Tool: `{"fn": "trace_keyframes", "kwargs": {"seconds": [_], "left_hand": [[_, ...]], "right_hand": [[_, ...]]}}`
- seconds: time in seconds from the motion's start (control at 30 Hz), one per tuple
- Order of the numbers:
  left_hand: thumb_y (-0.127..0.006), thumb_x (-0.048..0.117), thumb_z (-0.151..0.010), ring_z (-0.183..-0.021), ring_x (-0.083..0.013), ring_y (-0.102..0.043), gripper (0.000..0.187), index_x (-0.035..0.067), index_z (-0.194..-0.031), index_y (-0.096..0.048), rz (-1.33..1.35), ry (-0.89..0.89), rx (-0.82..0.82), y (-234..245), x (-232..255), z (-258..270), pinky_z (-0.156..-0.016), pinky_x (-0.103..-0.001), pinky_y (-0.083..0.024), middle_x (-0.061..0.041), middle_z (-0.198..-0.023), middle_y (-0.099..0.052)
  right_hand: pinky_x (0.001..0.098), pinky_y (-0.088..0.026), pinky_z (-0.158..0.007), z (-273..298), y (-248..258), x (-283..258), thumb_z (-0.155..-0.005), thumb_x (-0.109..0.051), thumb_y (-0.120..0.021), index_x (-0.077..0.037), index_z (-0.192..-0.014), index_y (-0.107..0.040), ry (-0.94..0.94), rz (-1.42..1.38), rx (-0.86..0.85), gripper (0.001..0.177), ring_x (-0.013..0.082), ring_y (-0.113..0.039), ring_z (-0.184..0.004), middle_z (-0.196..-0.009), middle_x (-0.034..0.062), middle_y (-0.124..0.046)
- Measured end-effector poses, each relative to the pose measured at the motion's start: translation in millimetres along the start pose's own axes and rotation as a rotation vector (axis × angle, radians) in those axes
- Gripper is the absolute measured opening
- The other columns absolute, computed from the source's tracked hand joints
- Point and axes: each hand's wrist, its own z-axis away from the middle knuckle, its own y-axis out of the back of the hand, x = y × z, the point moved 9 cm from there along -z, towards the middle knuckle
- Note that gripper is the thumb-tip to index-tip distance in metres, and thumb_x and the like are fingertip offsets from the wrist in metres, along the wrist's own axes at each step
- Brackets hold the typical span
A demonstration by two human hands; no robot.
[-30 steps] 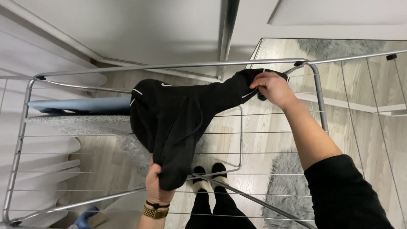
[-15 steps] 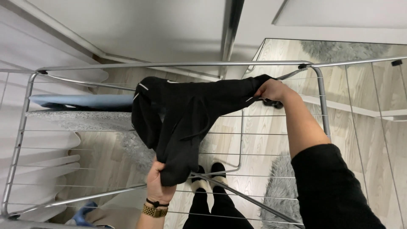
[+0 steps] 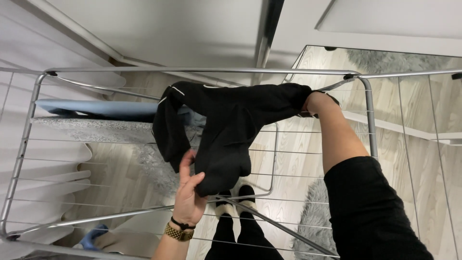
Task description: The person hangs a black long-sleeved shirt and two pairs of gray sweatpants on a metal drying rack. They unfold each item, drape it over the rack bars, and adjust the fabric to ensure it is properly positioned.
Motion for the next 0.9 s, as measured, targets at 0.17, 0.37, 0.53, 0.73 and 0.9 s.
{"fn": "trace_keyframes", "kwargs": {"seconds": [0.17, 0.37, 0.53, 0.73, 0.9], "left_hand": [[-0.057, 0.009, -0.092, -0.104, -0.0267, -0.066, 0.034, 0.006, -0.125, -0.066, -0.052, 0.031, -0.058, -3.5, -8.0, -15.4, -0.074, -0.033, -0.055, -0.016, -0.126, -0.065], [-0.054, 0.014, -0.092, -0.124, -0.0285, -0.061, 0.050, 0.002, -0.140, -0.055, 0.021, 0.013, -0.196, -34.4, 3.4, -16.4, -0.095, -0.033, -0.051, -0.021, -0.142, -0.059], [-0.053, 0.011, -0.094, -0.104, -0.0276, -0.073, 0.053, 0.000, -0.146, -0.054, 0.061, -0.052, -0.239, -45.0, 8.2, -21.3, -0.084, -0.033, -0.059, -0.024, -0.126, -0.071], [-0.051, 0.014, -0.095, -0.115, -0.0329, -0.068, 0.053, 0.002, -0.146, -0.053, 0.068, -0.058, -0.237, -44.3, 8.3, -34.7, -0.097, -0.046, -0.057, -0.021, -0.136, -0.066], [-0.053, 0.016, -0.096, -0.114, -0.0311, -0.069, 0.049, 0.002, -0.143, -0.057, 0.070, -0.096, -0.255, -41.9, 14.2, -53.1, -0.096, -0.048, -0.058, -0.017, -0.133, -0.068]], "right_hand": [[0.0456, -0.057, -0.087, -30.4, -12.2, 17.7, -0.090, -0.007, -0.063, 0.001, -0.112, -0.076, -0.120, 0.094, -0.032, 0.026, 0.0377, -0.070, -0.102, -0.113, 0.0176, -0.074], [0.0413, -0.056, -0.066, 20.7, 3.2, 7.7, -0.098, -0.012, -0.050, 0.005, -0.124, -0.069, -0.150, -0.049, 0.008, 0.037, 0.0344, -0.070, -0.073, -0.091, 0.0186, -0.076], [0.0545, -0.053, -0.097, 71.1, 19.2, -19.5, -0.094, 0.001, -0.057, 0.010, -0.114, -0.076, 0.185, 0.005, 0.195, 0.029, 0.0457, -0.071, -0.109, -0.108, 0.0304, -0.077], [0.0482, -0.054, -0.093, 45.5, 12.8, -11.5, -0.091, -0.018, -0.064, 0.000, -0.102, -0.082, 0.201, -0.031, 0.206, 0.027, 0.0369, -0.078, -0.086, -0.085, 0.0177, -0.079], [0.0484, -0.055, -0.090, 24.4, 7.2, 3.5, -0.088, -0.023, -0.066, -0.009, -0.102, -0.081, 0.239, -0.081, 0.280, 0.025, 0.0370, -0.076, -0.089, -0.081, 0.0117, -0.078]]}}
